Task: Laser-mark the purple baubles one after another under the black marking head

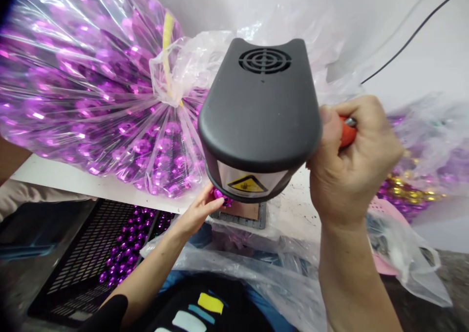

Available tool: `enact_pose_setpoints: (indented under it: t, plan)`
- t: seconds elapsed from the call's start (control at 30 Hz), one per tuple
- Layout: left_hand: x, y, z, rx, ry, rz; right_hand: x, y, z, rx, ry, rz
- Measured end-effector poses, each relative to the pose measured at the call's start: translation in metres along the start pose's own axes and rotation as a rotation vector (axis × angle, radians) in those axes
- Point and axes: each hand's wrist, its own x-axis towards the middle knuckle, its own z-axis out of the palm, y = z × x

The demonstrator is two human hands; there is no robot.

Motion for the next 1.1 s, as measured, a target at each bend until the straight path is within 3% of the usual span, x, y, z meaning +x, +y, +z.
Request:
enact_pose_setpoints:
  t: [0.13,0.23,0.53,0.6,0.8,1.1]
  plan:
    - [0.017,-0.025,0.004,0.198,0.101,0.121,-0.001,0.000,0.000,-0.006,0.002,-0.002]
    - [0.024,-0.035,0.006,0.376,0.091,0.216,-0.002,0.001,0.000,-0.002,-0.005,-0.009]
    - [0.021,-0.039,0.018,0.736,0.038,0.505,-0.003,0.001,-0.001,-0.024,-0.012,-0.030]
    - [0.021,-0.038,0.023,0.744,0.042,0.495,-0.002,0.000,-0.001,-0.021,-0.011,-0.024]
    - [0.025,-0.037,0.032,0.711,0.097,0.280,-0.001,0.001,0.001,-0.006,-0.003,-0.030]
    - [0.023,-0.044,0.027,0.839,0.061,0.383,-0.001,0.000,0.001,0.003,0.012,-0.033]
